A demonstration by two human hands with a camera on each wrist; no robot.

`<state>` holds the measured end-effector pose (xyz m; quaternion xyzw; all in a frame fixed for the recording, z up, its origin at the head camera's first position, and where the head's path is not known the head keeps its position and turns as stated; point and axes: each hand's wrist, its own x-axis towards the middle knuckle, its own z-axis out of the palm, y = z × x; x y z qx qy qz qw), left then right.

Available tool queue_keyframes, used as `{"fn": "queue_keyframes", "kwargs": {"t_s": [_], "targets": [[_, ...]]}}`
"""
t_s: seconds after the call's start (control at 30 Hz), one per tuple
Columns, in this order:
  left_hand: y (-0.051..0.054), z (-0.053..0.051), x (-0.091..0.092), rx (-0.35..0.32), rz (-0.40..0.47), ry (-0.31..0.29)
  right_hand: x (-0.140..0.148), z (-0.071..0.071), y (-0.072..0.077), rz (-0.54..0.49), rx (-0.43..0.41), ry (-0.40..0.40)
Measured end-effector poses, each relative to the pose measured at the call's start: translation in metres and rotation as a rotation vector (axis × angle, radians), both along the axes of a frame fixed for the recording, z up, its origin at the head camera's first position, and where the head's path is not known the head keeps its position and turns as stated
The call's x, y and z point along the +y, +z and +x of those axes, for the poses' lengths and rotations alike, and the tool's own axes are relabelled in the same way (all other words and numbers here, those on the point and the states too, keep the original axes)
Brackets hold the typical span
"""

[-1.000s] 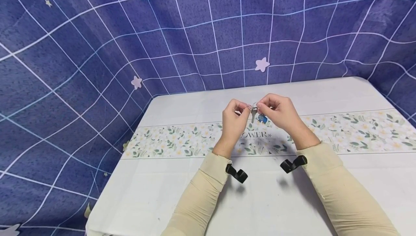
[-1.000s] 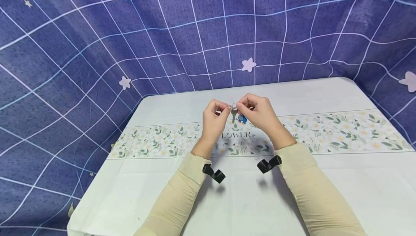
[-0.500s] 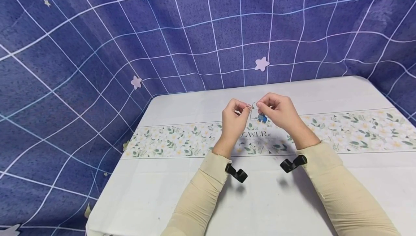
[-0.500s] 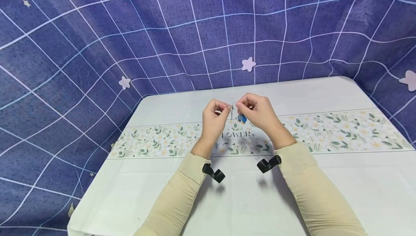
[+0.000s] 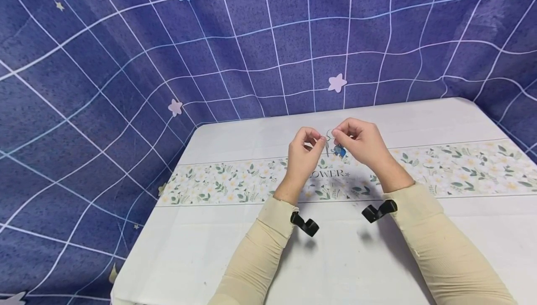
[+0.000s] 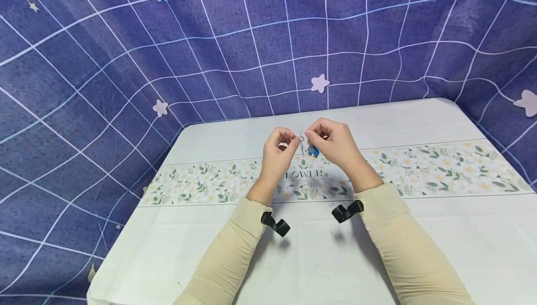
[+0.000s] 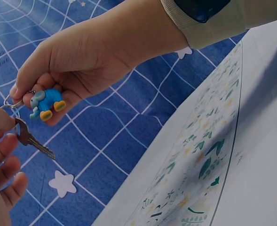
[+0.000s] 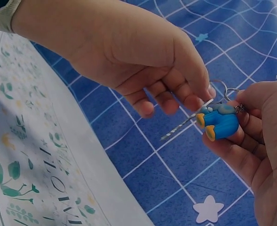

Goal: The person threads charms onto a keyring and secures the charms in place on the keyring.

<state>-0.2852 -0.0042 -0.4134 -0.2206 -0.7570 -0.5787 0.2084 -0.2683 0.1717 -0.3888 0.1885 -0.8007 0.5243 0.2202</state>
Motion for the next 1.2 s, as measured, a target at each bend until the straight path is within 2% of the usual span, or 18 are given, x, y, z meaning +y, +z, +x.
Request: {"fn": "queue_keyframes", "kwargs": {"t_s": [0.17,0.37,0.4,0.57,0.7,1.0,1.2], "targets": [[-0.001,0.0,0.0,-0.043,-0.052,-0.046,0.002,0.0,0.0,0.004,-0.011,-0.011],[-0.003,-0.001,0.001,-0.091,-0.076,-0.139,0.003,0.0,0.002,-0.011,-0.009,-0.004],[0.0,0.002,0.001,-0.101,-0.082,-0.147,0.003,0.0,0.002,-0.016,-0.009,-0.001],[-0.003,0.0,-0.001,-0.133,-0.136,-0.19,0.003,0.001,0.003,-0.028,-0.005,0.004],[-0.011,-0.007,-0.001,-0.145,-0.157,-0.224,0.004,0.001,0.003,-0.033,-0.01,-0.002],[-0.014,-0.009,0.0,-0.239,-0.144,-0.313,0.006,0.002,0.005,-0.044,-0.011,0.01],[-0.013,-0.008,-0.002,-0.286,-0.084,-0.376,0.006,0.002,0.006,-0.049,-0.021,0.009]]}}
